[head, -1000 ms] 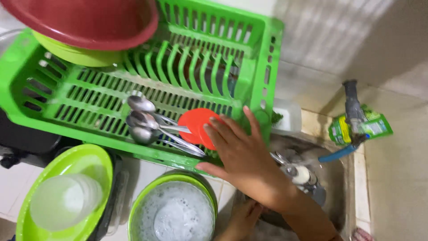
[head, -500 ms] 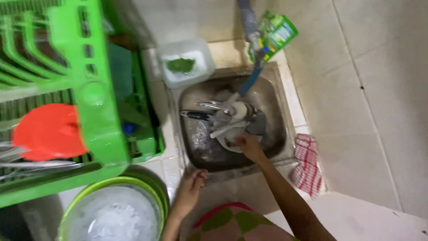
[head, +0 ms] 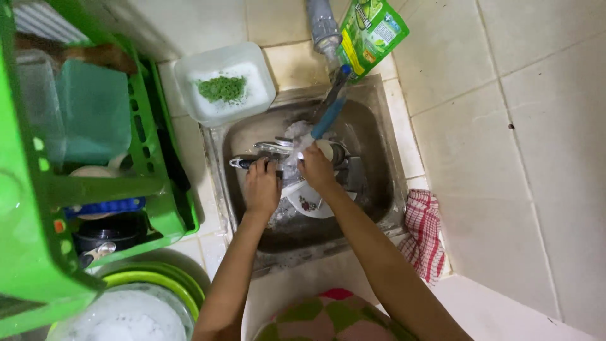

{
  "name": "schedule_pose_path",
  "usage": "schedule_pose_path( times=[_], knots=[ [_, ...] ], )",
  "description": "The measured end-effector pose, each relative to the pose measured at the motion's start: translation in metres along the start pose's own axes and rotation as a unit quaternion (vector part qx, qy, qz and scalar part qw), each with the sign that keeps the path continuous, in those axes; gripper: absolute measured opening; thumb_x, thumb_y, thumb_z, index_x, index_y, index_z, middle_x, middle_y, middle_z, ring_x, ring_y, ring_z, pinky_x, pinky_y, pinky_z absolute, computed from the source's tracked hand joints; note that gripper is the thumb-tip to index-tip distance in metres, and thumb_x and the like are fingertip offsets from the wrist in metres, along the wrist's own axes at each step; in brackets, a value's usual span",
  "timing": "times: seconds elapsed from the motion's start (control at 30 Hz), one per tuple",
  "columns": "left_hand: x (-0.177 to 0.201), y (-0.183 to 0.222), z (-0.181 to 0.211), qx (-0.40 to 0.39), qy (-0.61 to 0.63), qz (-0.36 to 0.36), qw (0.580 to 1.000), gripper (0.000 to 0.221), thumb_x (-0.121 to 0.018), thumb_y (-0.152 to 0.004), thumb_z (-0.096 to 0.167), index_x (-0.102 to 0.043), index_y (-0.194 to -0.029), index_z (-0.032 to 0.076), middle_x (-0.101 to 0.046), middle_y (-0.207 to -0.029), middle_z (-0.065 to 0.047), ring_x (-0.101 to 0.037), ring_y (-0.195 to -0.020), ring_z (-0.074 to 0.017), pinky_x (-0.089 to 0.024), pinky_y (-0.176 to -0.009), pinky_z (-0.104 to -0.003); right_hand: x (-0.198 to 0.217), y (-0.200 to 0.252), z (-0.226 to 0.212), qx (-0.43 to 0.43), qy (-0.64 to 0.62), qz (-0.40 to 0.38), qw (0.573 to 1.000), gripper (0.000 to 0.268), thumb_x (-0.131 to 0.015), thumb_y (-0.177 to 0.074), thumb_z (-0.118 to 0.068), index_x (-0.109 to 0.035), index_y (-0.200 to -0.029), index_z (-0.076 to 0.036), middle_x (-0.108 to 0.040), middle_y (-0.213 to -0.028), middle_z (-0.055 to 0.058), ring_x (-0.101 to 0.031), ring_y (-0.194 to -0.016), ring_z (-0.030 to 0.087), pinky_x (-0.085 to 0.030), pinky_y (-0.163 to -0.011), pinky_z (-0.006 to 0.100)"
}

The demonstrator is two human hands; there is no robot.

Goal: Wash kitchen utensils and dishes by hand in a sink.

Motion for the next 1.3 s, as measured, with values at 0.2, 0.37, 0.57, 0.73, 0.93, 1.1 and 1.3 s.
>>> schedule_pose_path(
  times=[0.2, 0.37, 0.57, 0.73, 0.93, 1.1, 1.3],
  knots=[
    [-0.006, -0.017, 0.006, -0.007, 0.111, 0.038, 0.993, 0.042, -0.065, -0.088, 0.007, -0.061, -0.130, 0.001, -0.053, -0.139, -0.022, -0.048, -0.126, -0.0410, -0.039, -0.109, -0.050, -0.003, 0.008, 0.024, 0.099, 0.092, -0.004, 0.991, 0.013, -0.073, -0.086, -0.012, -0.068, -0.094, -0.004, -0.067, -0.106, 0.014, -0.066, -0.101, 0.031, -0.051, -0.090, 0.045],
    [0.006, -0.024, 0.004, -0.040, 0.145, 0.070, 0.986, 0.034, -0.055, -0.092, 0.008, -0.065, -0.123, 0.000, -0.060, -0.132, -0.024, -0.054, -0.122, -0.0413, -0.042, -0.108, -0.048, 0.052, 0.017, -0.011, 0.253, 0.128, 0.086, 0.955, 0.026, -0.076, -0.081, -0.013, -0.073, -0.106, -0.008, -0.070, -0.110, 0.008, -0.066, -0.108, 0.026, -0.047, -0.093, 0.044],
    [-0.032, -0.032, 0.015, -0.027, 0.252, -0.043, 0.966, 0.051, -0.035, -0.111, 0.036, -0.067, -0.114, -0.003, -0.069, -0.089, -0.026, -0.067, -0.083, -0.0418, -0.051, -0.082, -0.052, 0.058, 0.008, -0.020, 0.042, -0.233, -0.031, 0.971, 0.020, -0.070, -0.094, -0.012, -0.064, -0.112, -0.006, -0.073, -0.104, 0.008, -0.070, -0.097, 0.017, -0.054, -0.084, 0.033],
    [-0.096, -0.020, 0.009, 0.162, 0.340, -0.113, 0.919, 0.073, -0.022, -0.114, 0.048, -0.067, -0.085, -0.002, -0.060, -0.062, -0.020, -0.060, -0.053, -0.0303, -0.050, -0.054, -0.045, 0.018, -0.002, -0.024, -0.034, -0.377, 0.056, 0.924, 0.018, -0.061, -0.103, -0.016, -0.064, -0.111, 0.000, -0.072, -0.095, 0.010, -0.067, -0.084, 0.014, -0.053, -0.075, 0.028],
    [-0.015, -0.024, 0.043, 0.271, 0.544, -0.223, 0.762, 0.060, -0.023, -0.106, 0.051, -0.059, -0.088, 0.006, -0.057, -0.058, -0.005, -0.058, -0.044, -0.0156, -0.053, -0.039, -0.034, 0.001, -0.004, -0.036, -0.150, -0.518, 0.035, 0.841, 0.041, -0.053, -0.108, -0.031, -0.067, -0.088, 0.001, -0.074, -0.077, 0.008, -0.069, -0.068, 0.016, -0.056, -0.064, 0.030],
    [-0.094, -0.035, 0.012, 0.106, 0.580, -0.046, 0.806, 0.043, -0.042, -0.101, 0.037, -0.050, -0.138, 0.016, -0.055, -0.061, -0.005, -0.052, -0.041, -0.0149, -0.046, -0.033, -0.031, 0.017, -0.017, -0.027, -0.077, -0.449, 0.099, 0.885, 0.030, -0.059, -0.105, -0.033, -0.069, -0.103, -0.004, -0.071, -0.088, 0.006, -0.065, -0.080, 0.014, -0.054, -0.073, 0.031],
    [-0.137, -0.040, 0.005, 0.093, 0.378, -0.039, 0.921, 0.061, -0.051, -0.116, 0.042, -0.069, -0.082, -0.005, -0.062, -0.065, -0.007, -0.061, -0.060, -0.0161, -0.049, -0.059, -0.035, -0.039, -0.031, 0.028, -0.170, -0.611, 0.164, 0.756, 0.036, -0.059, -0.108, -0.026, -0.060, -0.081, -0.002, -0.062, -0.073, 0.012, -0.066, -0.071, 0.024, -0.057, -0.078, 0.038]
  ],
)
Point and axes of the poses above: each hand's wrist, its own y-axis away from the middle knuckle, its own x-axis out of the back of the hand, z = x × y, the point moved 2 cm from there along -y, towards the middle knuckle
